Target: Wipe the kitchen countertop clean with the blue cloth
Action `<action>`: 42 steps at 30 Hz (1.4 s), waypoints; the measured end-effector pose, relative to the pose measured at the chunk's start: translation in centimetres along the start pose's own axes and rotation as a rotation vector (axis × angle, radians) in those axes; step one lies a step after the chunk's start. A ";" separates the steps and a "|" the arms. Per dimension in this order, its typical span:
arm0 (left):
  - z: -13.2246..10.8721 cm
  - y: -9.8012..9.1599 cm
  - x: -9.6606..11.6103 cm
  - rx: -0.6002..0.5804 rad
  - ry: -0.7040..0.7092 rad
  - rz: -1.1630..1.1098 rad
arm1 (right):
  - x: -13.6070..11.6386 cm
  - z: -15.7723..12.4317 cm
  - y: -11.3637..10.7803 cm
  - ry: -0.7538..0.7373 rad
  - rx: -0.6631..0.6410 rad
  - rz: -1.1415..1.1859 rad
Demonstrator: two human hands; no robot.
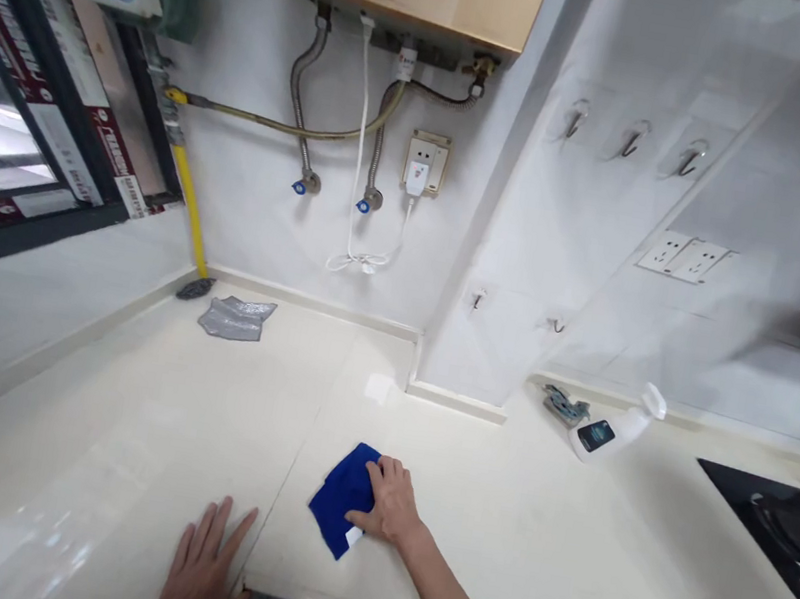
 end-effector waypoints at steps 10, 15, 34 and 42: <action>-0.1 0.1 0.0 0.050 0.031 0.003 | 0.7 0.5 0.0 -0.011 0.073 0.175; -0.2 0.6 0.0 0.067 0.030 0.014 | 0.9 2.1 -1.5 0.112 0.184 0.305; -0.7 0.6 -0.7 -0.024 0.051 0.000 | 4.4 -0.3 -9.1 0.373 0.260 0.525; 0.2 -0.4 0.3 0.008 0.017 -0.014 | 3.6 -3.2 -5.0 0.311 0.170 0.351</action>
Point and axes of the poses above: each hand's wrist, its own z-axis towards the middle knuckle, its own y-axis out of the palm, x = y × z, the point moved 2 cm from there along z, towards the middle knuckle, and after that the axes turned 15 degrees about y, right-handed, at the moved point
